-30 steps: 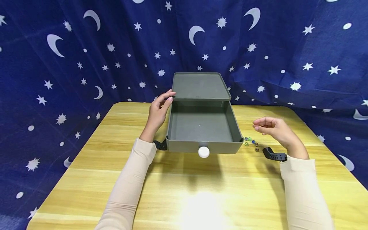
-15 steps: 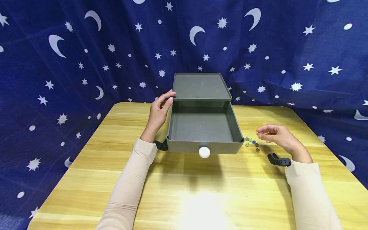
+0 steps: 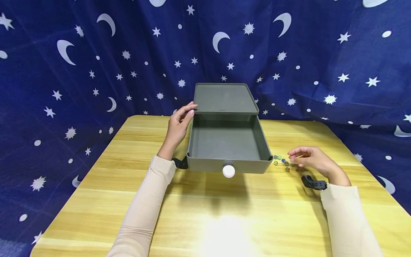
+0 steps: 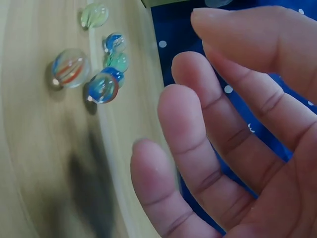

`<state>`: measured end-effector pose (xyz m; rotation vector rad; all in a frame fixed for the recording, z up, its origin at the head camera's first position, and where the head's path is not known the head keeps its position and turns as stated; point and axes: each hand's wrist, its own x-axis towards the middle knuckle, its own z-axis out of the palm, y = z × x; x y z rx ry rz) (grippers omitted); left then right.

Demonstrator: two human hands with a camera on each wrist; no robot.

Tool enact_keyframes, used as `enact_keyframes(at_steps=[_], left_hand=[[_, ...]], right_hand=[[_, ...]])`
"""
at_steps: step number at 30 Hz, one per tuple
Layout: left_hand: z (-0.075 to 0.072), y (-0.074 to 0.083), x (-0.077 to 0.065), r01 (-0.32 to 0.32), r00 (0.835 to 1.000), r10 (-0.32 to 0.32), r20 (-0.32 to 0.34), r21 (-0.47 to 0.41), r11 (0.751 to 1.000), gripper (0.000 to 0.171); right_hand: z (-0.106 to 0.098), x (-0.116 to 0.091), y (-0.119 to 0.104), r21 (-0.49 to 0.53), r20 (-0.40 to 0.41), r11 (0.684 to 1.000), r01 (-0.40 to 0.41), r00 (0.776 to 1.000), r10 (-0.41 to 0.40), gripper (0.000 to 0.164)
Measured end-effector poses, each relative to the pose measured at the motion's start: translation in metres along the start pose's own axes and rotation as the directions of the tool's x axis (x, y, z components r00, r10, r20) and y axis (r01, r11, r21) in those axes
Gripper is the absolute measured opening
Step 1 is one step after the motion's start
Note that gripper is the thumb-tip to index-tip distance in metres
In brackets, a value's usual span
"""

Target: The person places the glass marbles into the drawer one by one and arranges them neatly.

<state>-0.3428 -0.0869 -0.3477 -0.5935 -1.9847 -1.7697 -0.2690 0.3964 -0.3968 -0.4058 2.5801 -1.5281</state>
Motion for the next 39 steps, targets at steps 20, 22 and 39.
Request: enact_keyframes(at_steps=[20,22,39], left_hand=[[0.0,0.001,-0.002,0.01,1.0,-0.01,-0.001,0.01,1.0,0.03],[0.0,0.001,-0.002,0.012,1.0,-0.012,0.0,0.011,1.0,0.03],[0.0,0.002,-0.002,0.02,1.0,-0.02,0.005,0.008,1.0,0.031]], right_hand=[[0.001,-0.001,0.01,-0.013,0.126,0.999,-0.032,0.992,0.033,0.018],[0.001,0.0,0.011,-0.004,0.143,1.0,-0.023,0.989,0.023,0.021],[0.004,0.002,0.014,-0.094,0.17,0.995,-0.02,0.985,0.036,0.016]])
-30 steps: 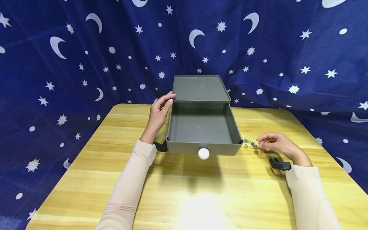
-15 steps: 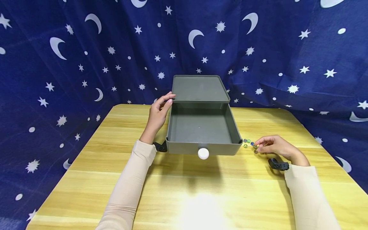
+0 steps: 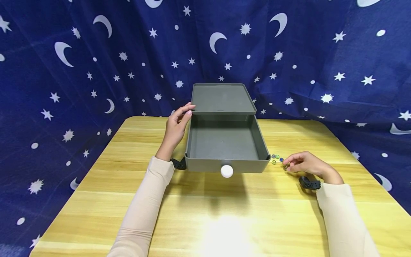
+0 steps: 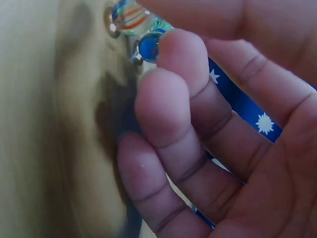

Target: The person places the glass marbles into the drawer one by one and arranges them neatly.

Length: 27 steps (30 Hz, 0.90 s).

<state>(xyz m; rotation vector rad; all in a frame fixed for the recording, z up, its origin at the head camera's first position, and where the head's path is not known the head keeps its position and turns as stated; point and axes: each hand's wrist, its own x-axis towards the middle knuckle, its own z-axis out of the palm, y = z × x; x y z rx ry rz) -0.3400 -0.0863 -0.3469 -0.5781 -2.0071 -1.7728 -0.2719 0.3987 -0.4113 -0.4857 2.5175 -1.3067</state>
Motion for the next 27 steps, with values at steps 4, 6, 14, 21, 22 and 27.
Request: enact_keyframes(at_steps=[4,6,14,21,22,27], left_hand=[[-0.0003,-0.0001,0.0,0.003,1.0,-0.003,0.0,0.003,1.0,0.031],[-0.0004,0.0001,-0.0001,0.003,1.0,-0.003,0.001,0.002,1.0,0.031],[-0.0004,0.0015,-0.0008,0.008,1.0,-0.008,0.001,0.003,1.0,0.032],[-0.0006,0.0007,-0.0007,-0.002,1.0,0.002,0.0,0.004,1.0,0.031],[-0.0006,0.0004,-0.0004,-0.003,1.0,0.003,0.001,0.004,1.0,0.031],[-0.0003,-0.0005,0.0003,-0.001,1.0,0.001,-0.002,0.005,1.0,0.031]], right_hand=[[0.001,0.0005,-0.0007,-0.011,0.003,1.0,-0.021,1.0,0.021,0.02],[0.0016,0.0009,-0.0017,-0.02,0.0,0.999,-0.039,0.999,0.039,0.024],[0.0028,0.0012,-0.0041,-0.055,-0.007,0.996,-0.071,0.997,0.071,0.027],[0.0028,0.0011,-0.003,-0.078,-0.017,0.991,-0.106,0.994,0.105,0.027],[0.0027,0.0013,-0.0025,-0.077,-0.015,0.991,-0.107,0.994,0.106,0.028],[0.0035,0.0013,-0.0018,-0.055,-0.01,0.993,-0.106,0.994,0.105,0.027]])
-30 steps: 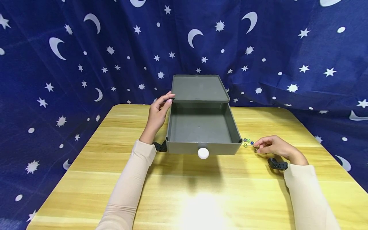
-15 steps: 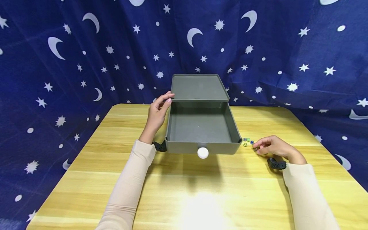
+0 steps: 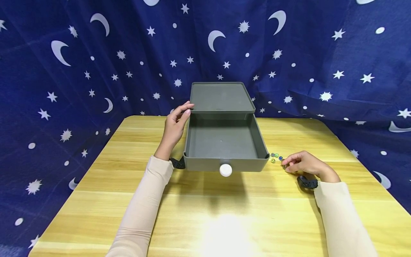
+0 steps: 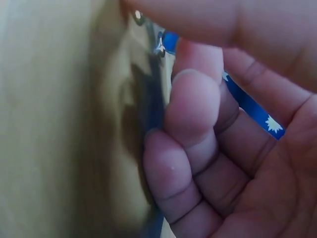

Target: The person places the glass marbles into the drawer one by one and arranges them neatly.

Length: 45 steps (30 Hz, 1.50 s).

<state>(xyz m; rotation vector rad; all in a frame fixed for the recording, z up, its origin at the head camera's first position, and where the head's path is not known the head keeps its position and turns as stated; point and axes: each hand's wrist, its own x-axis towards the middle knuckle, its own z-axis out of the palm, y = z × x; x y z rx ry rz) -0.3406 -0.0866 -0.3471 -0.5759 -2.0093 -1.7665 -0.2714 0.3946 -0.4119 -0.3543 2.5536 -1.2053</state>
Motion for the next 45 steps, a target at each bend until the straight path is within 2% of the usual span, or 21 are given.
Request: enact_keyframes(at_steps=[10,16,23,29,38,45], left_hand=[[0.0,0.001,0.0,0.002,1.0,-0.002,0.002,-0.01,1.0,0.031],[0.0,0.001,-0.001,0.005,1.0,-0.005,0.002,-0.013,1.0,0.031],[0.0,0.0,-0.001,0.005,1.0,-0.005,0.0,-0.016,1.0,0.031],[0.001,-0.001,-0.001,0.006,1.0,-0.006,-0.007,-0.017,1.0,0.031],[0.001,0.0,-0.001,0.005,1.0,-0.005,-0.004,-0.022,1.0,0.031],[0.002,0.0,-0.001,0.002,1.0,-0.002,-0.004,-0.03,1.0,0.031]], right_hand=[[-0.001,-0.002,0.003,0.026,-0.017,1.0,0.004,1.0,-0.004,0.028],[-0.004,-0.006,0.009,0.087,-0.04,0.996,0.036,0.999,-0.033,0.019],[-0.007,-0.009,0.013,0.165,-0.075,0.986,-0.012,0.997,0.024,0.016],[-0.01,-0.01,0.014,0.247,-0.073,0.969,0.021,0.997,-0.003,0.018],[-0.012,-0.011,0.006,0.275,-0.159,0.96,0.049,0.987,-0.005,0.017],[-0.015,-0.014,-0.005,0.238,-0.248,0.966,0.104,0.968,-0.043,0.016]])
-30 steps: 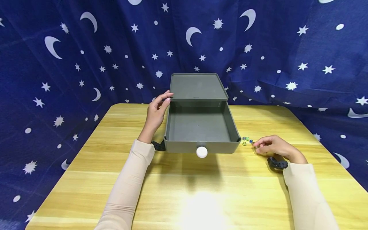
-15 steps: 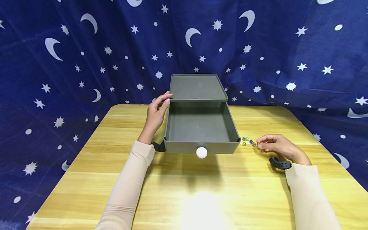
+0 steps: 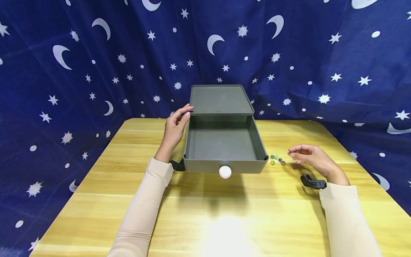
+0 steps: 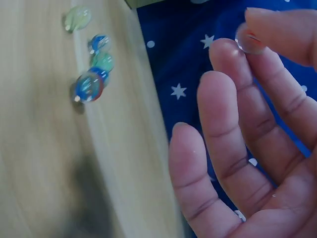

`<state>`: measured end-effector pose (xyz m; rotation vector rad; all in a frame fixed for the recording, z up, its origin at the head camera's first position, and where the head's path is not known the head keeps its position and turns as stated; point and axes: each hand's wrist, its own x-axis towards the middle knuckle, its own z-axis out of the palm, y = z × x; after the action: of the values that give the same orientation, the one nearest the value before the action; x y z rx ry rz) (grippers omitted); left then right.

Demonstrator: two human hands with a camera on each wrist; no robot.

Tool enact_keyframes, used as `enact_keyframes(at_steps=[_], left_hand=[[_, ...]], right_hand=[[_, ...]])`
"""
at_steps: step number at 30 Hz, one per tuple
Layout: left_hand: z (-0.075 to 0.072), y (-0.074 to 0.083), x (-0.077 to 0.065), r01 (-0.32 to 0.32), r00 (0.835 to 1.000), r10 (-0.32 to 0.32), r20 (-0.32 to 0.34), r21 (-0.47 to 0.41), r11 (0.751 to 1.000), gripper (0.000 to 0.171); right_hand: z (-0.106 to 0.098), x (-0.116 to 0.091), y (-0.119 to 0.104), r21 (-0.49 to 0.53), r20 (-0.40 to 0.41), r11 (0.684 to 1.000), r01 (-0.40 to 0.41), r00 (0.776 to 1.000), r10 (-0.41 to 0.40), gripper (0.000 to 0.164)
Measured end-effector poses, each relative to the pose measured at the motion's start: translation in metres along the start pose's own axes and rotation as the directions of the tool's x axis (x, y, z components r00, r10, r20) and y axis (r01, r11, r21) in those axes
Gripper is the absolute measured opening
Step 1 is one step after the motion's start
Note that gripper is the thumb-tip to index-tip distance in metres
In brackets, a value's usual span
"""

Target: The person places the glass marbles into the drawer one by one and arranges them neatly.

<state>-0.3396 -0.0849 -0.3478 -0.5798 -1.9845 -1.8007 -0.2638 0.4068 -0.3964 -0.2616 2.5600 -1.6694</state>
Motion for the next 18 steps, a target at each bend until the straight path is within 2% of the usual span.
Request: enact_keyframes(at_steps=[9,18], left_hand=[[-0.001,-0.002,-0.001,0.0,1.0,0.0,0.004,0.011,1.0,0.031],[0.0,0.0,-0.002,0.001,1.0,-0.001,-0.001,0.014,1.0,0.031]], right_hand=[[0.002,-0.001,-0.015,0.014,-0.053,0.997,0.077,0.996,-0.076,0.024],[0.008,-0.002,-0.032,0.038,-0.08,0.98,0.194,0.978,-0.19,0.026]])
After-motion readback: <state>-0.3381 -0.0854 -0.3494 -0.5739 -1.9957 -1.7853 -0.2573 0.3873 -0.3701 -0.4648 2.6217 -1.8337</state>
